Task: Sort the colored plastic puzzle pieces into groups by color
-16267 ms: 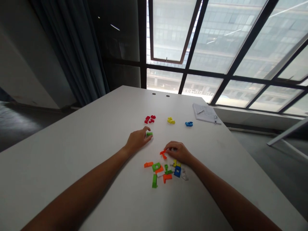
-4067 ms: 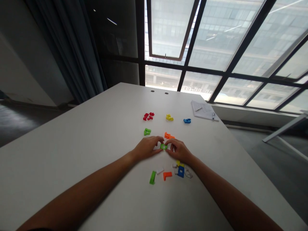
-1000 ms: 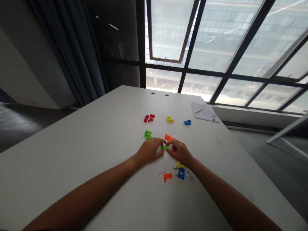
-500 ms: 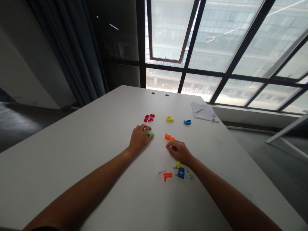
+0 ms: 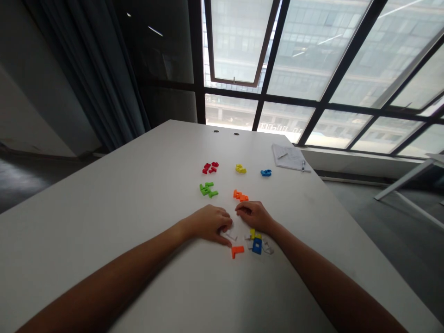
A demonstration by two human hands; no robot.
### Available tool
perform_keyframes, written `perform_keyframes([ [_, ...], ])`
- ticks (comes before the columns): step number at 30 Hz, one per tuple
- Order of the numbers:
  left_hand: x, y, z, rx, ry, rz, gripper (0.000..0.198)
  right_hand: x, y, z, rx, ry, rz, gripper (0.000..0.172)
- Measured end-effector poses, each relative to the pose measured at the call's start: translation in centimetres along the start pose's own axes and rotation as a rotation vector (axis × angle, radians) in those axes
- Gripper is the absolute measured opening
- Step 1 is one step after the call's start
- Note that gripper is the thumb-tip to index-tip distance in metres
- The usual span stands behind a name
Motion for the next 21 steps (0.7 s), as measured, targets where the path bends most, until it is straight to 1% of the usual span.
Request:
perform_keyframes([
  [6, 0.9, 1.4, 0.3, -0.216, -0.097, 0.039, 0.023, -0.1, 0.2, 0.0, -0.039, 0.016, 0.013, 0.011],
  [9, 1.1, 1.4, 0.3, -0.291, -0.110, 0.029, 0.031, 0.0, 0.1, 0.0, -0.024, 0.021, 0.014, 0.011],
  [12, 1.2, 1.2, 0.4, -0.259, -0.107, 0.038, 0.035, 0.1, -0.2, -0.1, 0.024, 0.028, 0.073, 0.013],
  [14, 1.3, 1.0, 0.5, -0.200, -0.105, 0.052, 0.031, 0.1, -0.3, -0.1, 0.057, 0.003, 0.120, 0.013],
  [16, 1.4, 0.9, 0.7, -0.177, -0.126, 0.055, 0.024, 0.1, -0.4, -0.1, 0.065, -0.024, 0.144, 0.014],
  [19, 1.4, 0.7, 1.0, -0.256, -0.226, 0.054, 0.025, 0.1, -0.4, -0.2, 0.042, -0.005, 0.190, 0.018],
  [21, 1.3, 0.6, 1.3, -0.325, -0.293, 0.058, 0.026, 0.1, -0.3, -0.2, 0.034, 0.009, 0.218, 0.025],
])
Point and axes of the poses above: each hand's wrist, its own z-axis towards the middle knuckle, its own x-axis out of the palm, y = z × x, the point moved 1 cm from there along z, towards the middle knuckle, and after that the axes turned 11 degrees about y, right-handed, at the moved point
